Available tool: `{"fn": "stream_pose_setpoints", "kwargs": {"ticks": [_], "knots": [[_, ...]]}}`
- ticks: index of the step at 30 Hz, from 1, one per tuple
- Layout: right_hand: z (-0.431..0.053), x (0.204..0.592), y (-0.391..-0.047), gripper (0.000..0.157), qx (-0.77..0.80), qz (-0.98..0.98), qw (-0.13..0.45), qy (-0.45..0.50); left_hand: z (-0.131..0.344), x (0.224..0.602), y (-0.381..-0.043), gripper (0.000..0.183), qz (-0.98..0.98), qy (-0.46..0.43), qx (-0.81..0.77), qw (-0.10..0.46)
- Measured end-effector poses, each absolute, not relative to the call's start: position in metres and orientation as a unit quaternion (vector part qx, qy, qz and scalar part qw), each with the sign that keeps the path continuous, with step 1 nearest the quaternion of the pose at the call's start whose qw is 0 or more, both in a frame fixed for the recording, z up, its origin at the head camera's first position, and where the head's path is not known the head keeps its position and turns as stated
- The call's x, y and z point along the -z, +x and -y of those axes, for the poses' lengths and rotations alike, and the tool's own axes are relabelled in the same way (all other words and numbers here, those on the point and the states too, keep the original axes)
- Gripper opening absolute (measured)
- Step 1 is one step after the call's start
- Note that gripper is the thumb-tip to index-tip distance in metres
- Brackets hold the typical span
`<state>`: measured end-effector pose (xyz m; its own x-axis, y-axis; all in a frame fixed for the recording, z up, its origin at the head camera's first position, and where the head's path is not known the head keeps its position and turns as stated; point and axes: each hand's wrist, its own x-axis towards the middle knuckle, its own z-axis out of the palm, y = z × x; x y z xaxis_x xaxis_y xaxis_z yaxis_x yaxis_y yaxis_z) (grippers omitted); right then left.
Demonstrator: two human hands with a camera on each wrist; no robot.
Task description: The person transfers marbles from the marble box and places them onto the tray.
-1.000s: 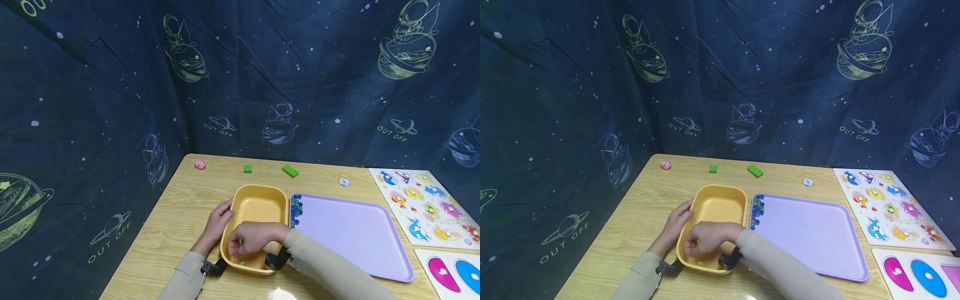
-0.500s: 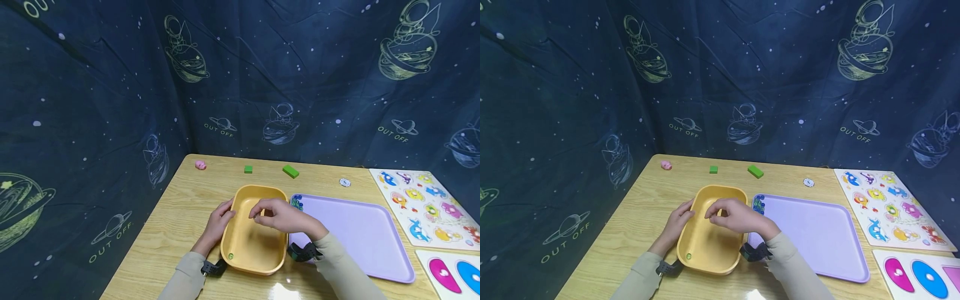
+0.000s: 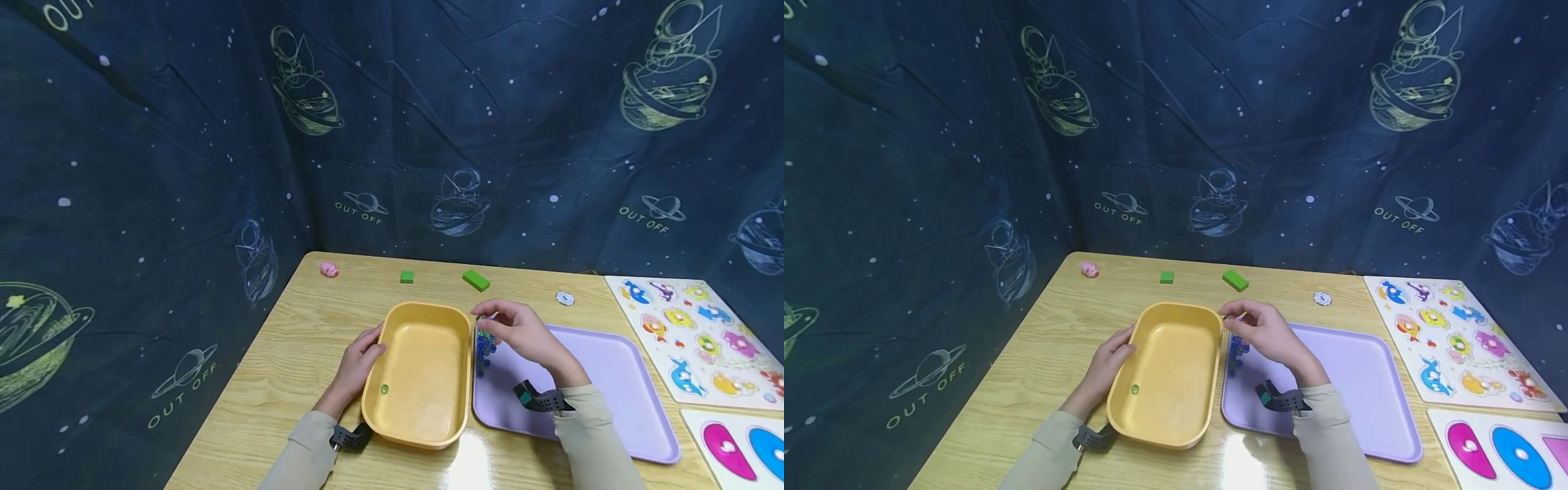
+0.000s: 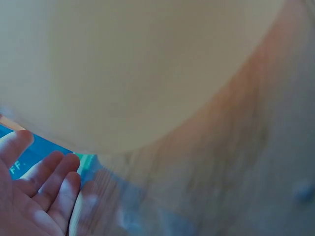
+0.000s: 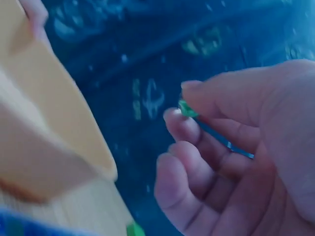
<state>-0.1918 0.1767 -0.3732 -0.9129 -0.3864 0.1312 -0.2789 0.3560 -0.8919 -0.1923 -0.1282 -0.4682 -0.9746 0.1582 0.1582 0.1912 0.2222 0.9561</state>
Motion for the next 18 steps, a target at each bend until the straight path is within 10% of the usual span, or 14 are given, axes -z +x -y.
{"fn": "stream_pose_setpoints", "kwargs": {"ticks": [18], "knots": [[-0.240, 0.467, -0.237, 0.036, 0.541, -0.840, -0.038, 0.006, 0.128, 0.467, -0.192, 0.041, 0.793, -0.095, 0.601, 0.024]]}}
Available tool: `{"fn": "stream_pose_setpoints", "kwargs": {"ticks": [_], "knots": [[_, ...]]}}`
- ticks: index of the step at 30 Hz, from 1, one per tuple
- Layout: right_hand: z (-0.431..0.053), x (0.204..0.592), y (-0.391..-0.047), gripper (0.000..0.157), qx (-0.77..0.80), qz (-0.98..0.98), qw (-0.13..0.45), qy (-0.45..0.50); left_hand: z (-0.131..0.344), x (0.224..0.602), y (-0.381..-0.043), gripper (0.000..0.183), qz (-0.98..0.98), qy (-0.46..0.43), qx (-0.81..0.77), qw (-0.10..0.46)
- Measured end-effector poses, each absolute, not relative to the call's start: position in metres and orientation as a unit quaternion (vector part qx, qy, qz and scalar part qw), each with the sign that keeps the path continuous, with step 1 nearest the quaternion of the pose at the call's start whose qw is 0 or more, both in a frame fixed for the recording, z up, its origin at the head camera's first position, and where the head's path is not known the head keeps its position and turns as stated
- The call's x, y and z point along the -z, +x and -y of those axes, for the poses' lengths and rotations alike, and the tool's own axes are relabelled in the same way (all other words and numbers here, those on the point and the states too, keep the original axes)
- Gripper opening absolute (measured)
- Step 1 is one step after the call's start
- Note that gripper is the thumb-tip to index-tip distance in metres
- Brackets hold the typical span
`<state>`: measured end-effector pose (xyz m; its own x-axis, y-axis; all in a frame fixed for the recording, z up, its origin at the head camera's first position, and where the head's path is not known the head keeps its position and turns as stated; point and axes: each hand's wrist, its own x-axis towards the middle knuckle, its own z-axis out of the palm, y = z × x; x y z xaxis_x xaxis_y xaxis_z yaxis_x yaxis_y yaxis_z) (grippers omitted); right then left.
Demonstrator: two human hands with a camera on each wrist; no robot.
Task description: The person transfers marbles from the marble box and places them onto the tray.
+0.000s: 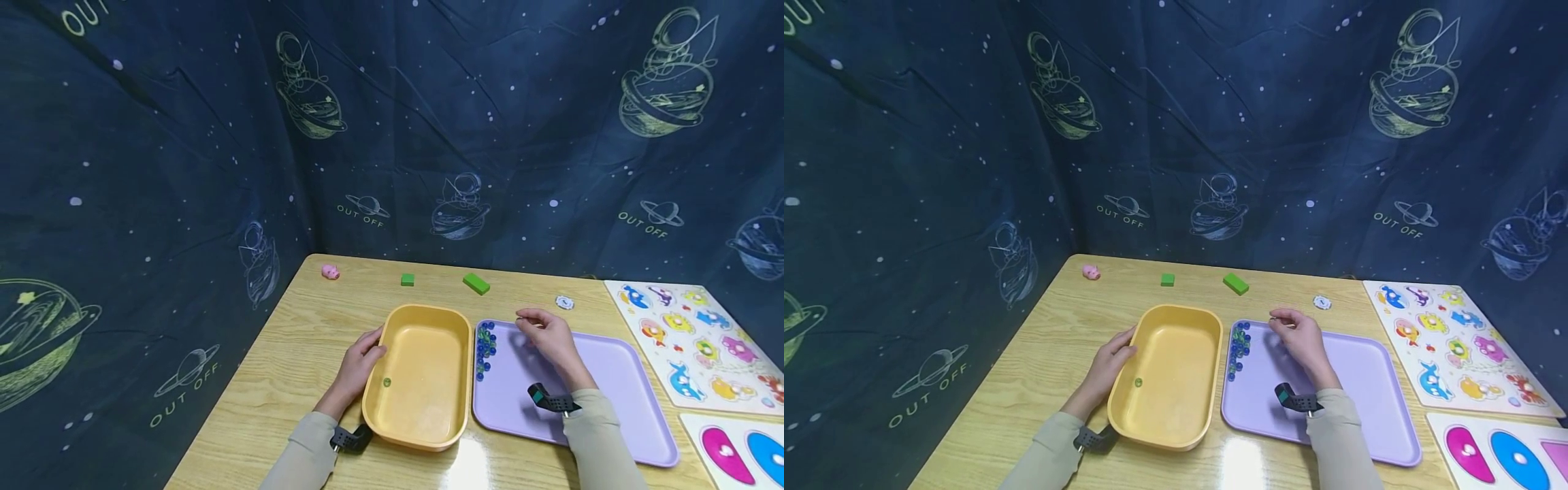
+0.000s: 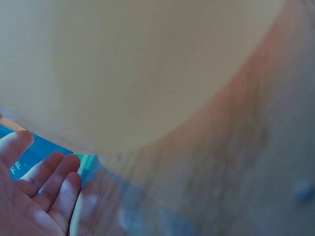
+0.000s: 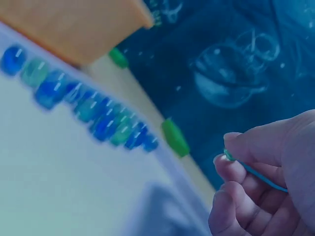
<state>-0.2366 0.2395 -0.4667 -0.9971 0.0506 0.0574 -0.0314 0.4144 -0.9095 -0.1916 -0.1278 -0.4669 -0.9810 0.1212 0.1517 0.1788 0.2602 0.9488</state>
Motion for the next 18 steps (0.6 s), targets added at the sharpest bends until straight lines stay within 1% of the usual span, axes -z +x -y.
{"fn": "stream_pose_setpoints", "kwargs": {"ticks": [5, 11, 18], "knots": [[-0.240, 0.484, -0.239, 0.029, -0.526, 0.850, 0.031, -0.024, 0.128, 0.468, -0.191, 0.041, 0.795, -0.093, 0.600, 0.024], [-0.236, 0.490, -0.239, 0.016, -0.400, 0.913, 0.074, 0.014, 0.128, 0.467, -0.191, 0.041, 0.791, -0.096, 0.603, 0.022], [-0.233, 0.493, -0.239, 0.011, -0.361, 0.929, 0.072, 0.026, 0.128, 0.466, -0.190, 0.041, 0.789, -0.101, 0.605, 0.021]]}}
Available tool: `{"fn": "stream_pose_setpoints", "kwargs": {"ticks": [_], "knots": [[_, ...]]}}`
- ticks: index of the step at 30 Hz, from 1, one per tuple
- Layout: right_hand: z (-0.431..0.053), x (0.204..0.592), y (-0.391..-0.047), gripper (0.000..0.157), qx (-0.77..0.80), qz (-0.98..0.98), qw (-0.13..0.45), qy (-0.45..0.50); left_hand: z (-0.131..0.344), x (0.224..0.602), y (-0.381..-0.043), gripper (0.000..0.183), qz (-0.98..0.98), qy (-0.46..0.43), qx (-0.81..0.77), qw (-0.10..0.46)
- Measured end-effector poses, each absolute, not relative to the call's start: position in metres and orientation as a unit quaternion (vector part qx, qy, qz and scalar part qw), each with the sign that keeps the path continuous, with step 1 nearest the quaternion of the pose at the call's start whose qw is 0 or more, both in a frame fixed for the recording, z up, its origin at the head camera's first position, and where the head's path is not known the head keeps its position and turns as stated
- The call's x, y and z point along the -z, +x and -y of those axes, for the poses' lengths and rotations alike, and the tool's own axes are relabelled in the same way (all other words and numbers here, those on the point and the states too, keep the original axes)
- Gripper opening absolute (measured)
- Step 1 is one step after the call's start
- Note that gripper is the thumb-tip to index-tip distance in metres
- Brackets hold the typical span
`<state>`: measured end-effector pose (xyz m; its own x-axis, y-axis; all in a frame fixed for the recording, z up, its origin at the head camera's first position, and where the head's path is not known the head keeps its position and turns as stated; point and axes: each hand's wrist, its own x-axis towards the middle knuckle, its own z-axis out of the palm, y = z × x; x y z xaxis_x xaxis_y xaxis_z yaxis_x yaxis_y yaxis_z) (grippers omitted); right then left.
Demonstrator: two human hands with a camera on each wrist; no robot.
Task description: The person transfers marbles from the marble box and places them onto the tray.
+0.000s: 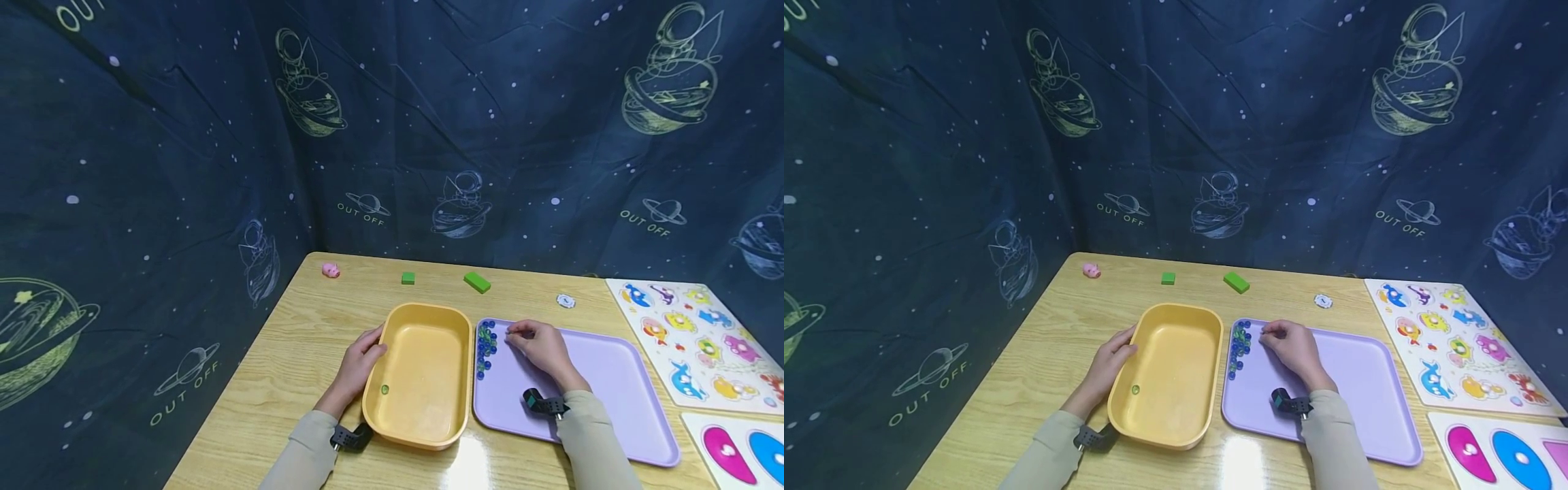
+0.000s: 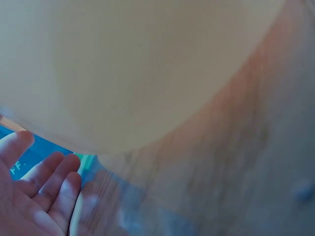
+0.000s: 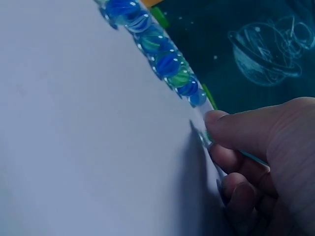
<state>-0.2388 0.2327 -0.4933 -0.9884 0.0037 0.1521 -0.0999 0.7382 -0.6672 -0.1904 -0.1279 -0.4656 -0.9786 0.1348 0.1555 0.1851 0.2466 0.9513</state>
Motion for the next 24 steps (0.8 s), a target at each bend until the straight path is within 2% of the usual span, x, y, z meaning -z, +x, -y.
{"fn": "stream_pose_setpoints", "kwargs": {"ticks": [7, 11, 20, 24], "knots": [[-0.232, 0.494, -0.238, 0.011, -0.358, 0.931, 0.062, 0.032, 0.128, 0.467, -0.190, 0.041, 0.791, -0.097, 0.604, 0.019], [-0.233, 0.487, -0.237, 0.016, -0.382, 0.923, 0.036, 0.032, 0.128, 0.468, -0.190, 0.042, 0.791, -0.095, 0.604, 0.017], [-0.214, 0.435, -0.224, 0.036, -0.454, 0.887, 0.038, 0.073, 0.128, 0.468, -0.192, 0.042, 0.786, -0.103, 0.610, 0.018], [-0.189, 0.410, -0.211, 0.034, -0.503, 0.856, 0.004, 0.117, 0.128, 0.467, -0.192, 0.042, 0.786, -0.101, 0.609, 0.014]]}}
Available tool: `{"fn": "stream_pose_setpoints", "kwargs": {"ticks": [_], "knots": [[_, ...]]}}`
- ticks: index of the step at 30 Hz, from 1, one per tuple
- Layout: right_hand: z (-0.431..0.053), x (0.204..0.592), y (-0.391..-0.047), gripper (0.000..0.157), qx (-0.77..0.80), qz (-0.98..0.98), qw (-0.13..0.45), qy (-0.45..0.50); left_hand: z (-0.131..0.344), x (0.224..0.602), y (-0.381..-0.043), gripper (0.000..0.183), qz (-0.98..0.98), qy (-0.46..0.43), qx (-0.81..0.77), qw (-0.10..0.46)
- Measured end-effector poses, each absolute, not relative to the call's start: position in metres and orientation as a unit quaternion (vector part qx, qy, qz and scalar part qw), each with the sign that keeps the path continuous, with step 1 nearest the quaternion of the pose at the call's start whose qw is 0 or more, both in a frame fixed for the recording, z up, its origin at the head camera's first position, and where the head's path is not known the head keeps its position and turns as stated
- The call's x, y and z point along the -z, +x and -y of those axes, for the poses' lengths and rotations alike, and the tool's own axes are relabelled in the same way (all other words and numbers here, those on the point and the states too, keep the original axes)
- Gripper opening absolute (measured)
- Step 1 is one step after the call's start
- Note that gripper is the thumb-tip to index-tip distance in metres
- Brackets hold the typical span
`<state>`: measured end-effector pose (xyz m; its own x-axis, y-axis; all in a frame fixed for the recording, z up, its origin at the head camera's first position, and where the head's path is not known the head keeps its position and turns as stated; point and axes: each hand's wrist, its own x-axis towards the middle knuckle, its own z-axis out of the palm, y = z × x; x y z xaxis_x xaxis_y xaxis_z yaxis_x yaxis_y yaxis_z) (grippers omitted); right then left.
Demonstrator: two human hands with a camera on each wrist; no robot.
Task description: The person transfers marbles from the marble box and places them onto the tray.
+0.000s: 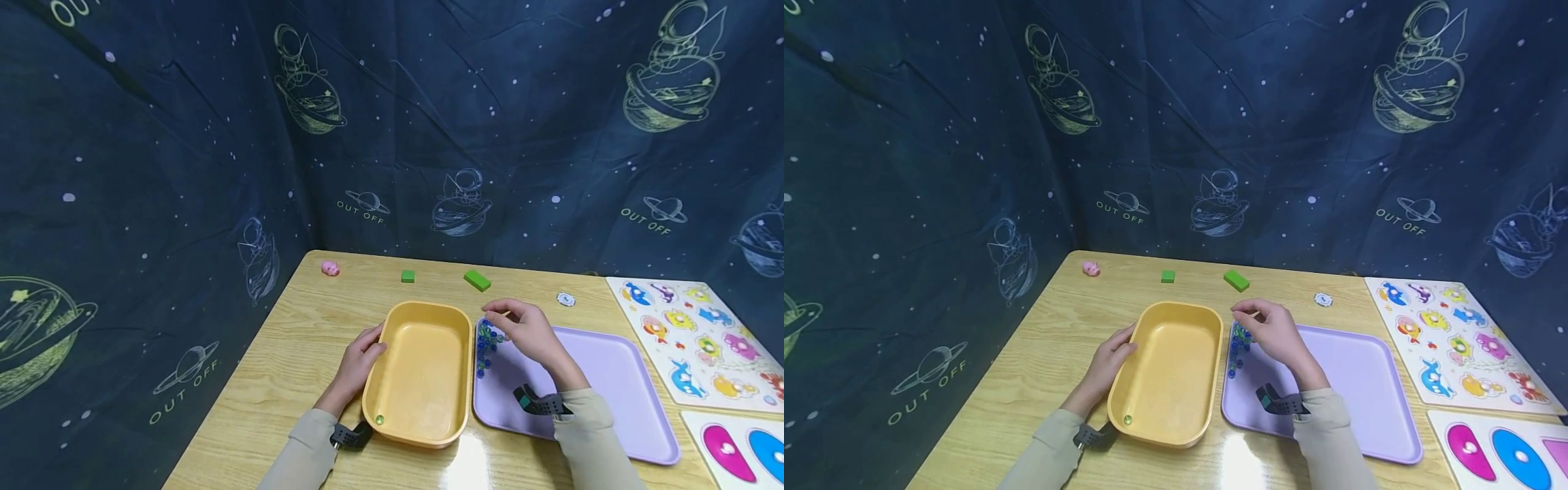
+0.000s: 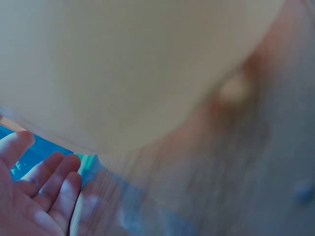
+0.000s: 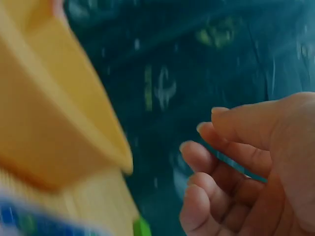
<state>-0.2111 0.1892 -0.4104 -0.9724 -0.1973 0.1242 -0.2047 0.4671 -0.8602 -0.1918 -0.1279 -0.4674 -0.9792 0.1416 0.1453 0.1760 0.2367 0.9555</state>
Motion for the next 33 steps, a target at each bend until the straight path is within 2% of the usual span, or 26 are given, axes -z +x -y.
{"fn": "stream_pose_setpoints", "kwargs": {"ticks": [9, 17, 28, 33], "knots": [[-0.116, 0.398, -0.201, 0.019, -0.454, 0.840, -0.086, 0.285, 0.128, 0.466, -0.191, 0.042, 0.786, -0.100, 0.610, 0.015], [-0.063, 0.415, -0.196, 0.018, -0.307, 0.838, -0.171, 0.418, 0.128, 0.467, -0.191, 0.041, 0.792, -0.103, 0.601, 0.016], [-0.034, 0.433, -0.192, 0.021, -0.237, 0.837, -0.254, 0.423, 0.129, 0.466, -0.190, 0.041, 0.792, -0.110, 0.601, 0.013], [-0.027, 0.439, -0.187, 0.014, -0.308, 0.795, -0.350, 0.388, 0.128, 0.465, -0.191, 0.042, 0.790, -0.112, 0.602, 0.015]]}}
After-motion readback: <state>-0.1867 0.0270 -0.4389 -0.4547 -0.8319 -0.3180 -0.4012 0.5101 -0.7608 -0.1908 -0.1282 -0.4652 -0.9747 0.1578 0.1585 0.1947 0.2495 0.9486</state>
